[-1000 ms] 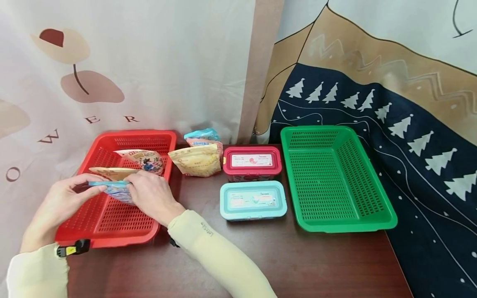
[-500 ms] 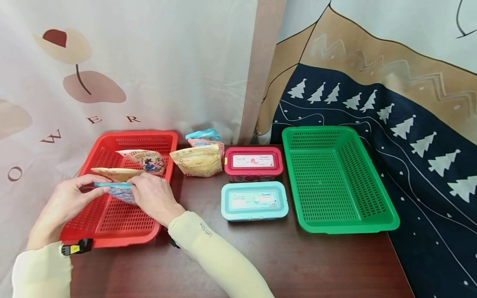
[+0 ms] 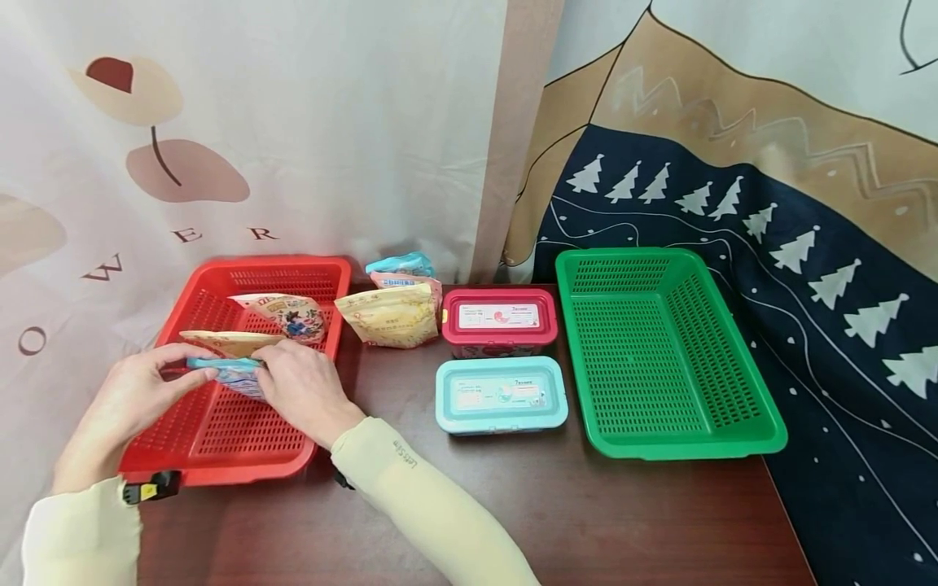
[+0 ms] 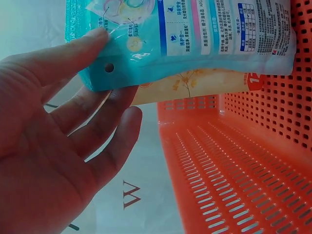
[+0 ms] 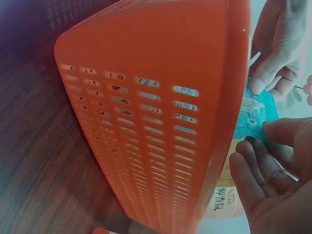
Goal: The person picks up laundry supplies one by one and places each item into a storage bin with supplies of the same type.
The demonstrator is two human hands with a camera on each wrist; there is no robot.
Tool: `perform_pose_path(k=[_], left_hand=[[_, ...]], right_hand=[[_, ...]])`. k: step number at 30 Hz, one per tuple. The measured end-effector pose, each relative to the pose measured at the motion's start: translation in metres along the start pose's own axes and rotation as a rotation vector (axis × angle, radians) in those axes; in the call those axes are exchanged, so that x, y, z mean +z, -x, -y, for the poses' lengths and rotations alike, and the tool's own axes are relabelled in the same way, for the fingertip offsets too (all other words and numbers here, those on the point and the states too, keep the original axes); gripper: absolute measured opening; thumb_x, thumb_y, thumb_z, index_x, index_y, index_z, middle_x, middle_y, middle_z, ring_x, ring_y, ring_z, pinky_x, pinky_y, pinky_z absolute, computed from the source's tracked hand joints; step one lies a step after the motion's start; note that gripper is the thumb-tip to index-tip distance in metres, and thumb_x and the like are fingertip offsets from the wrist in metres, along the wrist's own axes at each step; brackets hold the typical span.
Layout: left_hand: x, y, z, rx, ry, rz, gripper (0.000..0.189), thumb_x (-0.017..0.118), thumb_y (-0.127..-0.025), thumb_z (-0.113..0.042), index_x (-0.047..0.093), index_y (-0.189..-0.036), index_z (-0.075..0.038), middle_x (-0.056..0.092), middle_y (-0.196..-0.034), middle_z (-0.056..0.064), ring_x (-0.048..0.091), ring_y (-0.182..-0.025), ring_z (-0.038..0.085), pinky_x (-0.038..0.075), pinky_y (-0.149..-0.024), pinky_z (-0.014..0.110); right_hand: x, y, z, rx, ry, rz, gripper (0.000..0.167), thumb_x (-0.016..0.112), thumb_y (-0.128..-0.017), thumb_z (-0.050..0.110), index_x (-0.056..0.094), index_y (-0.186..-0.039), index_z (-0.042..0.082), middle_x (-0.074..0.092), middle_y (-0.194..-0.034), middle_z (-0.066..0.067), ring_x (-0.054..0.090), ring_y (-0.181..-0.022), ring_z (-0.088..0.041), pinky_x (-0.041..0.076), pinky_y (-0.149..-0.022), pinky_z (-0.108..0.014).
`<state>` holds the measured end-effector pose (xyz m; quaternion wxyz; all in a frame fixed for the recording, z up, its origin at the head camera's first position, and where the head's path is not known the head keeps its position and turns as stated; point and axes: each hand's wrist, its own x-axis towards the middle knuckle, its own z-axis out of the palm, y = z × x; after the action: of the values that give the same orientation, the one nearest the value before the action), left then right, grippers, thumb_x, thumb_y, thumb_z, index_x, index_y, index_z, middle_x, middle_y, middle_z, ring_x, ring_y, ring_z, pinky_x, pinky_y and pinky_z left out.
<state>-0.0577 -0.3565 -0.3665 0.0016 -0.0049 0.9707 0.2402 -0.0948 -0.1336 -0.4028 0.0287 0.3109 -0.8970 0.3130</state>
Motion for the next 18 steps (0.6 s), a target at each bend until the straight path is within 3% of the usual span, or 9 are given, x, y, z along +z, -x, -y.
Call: perform_pose_path(k=[3,9,18], left_hand=[[0.0,0.002,-0.001,-0.023,0.001,0.015,0.038,0.082,-0.09,-0.022,0.071,-0.12,-0.003,0.07,-0.105,0.023,0.057,-0.09,0.033,0.051,-0.059,0.029],[-0.003,0.002,-0.004,-0.048,-0.027,0.014,0.049,0.085,-0.087,-0.023,0.066,-0.128,-0.003,0.063,-0.118,0.028,0.053,-0.098,0.041,0.056,-0.065,0.046],[-0.012,0.012,-0.012,-0.067,-0.012,-0.043,0.054,0.072,-0.098,-0.028,0.055,-0.142,-0.002,0.061,-0.126,0.027,0.057,-0.106,0.044,0.056,-0.077,0.057]], right_hand=[[-0.001,0.003,-0.001,0.012,-0.005,0.0,0.028,0.069,-0.101,0.033,0.072,-0.127,0.023,0.07,-0.114,0.012,0.061,-0.095,0.002,0.049,-0.08,-0.014],[-0.004,0.011,-0.005,0.019,-0.033,-0.021,0.031,0.068,-0.101,0.036,0.071,-0.128,0.022,0.069,-0.114,0.012,0.059,-0.091,0.002,0.047,-0.076,-0.013],[-0.014,0.026,-0.014,0.052,-0.096,-0.064,0.036,0.063,-0.102,0.043,0.07,-0.131,0.023,0.067,-0.124,0.01,0.061,-0.111,-0.006,0.049,-0.094,-0.025]])
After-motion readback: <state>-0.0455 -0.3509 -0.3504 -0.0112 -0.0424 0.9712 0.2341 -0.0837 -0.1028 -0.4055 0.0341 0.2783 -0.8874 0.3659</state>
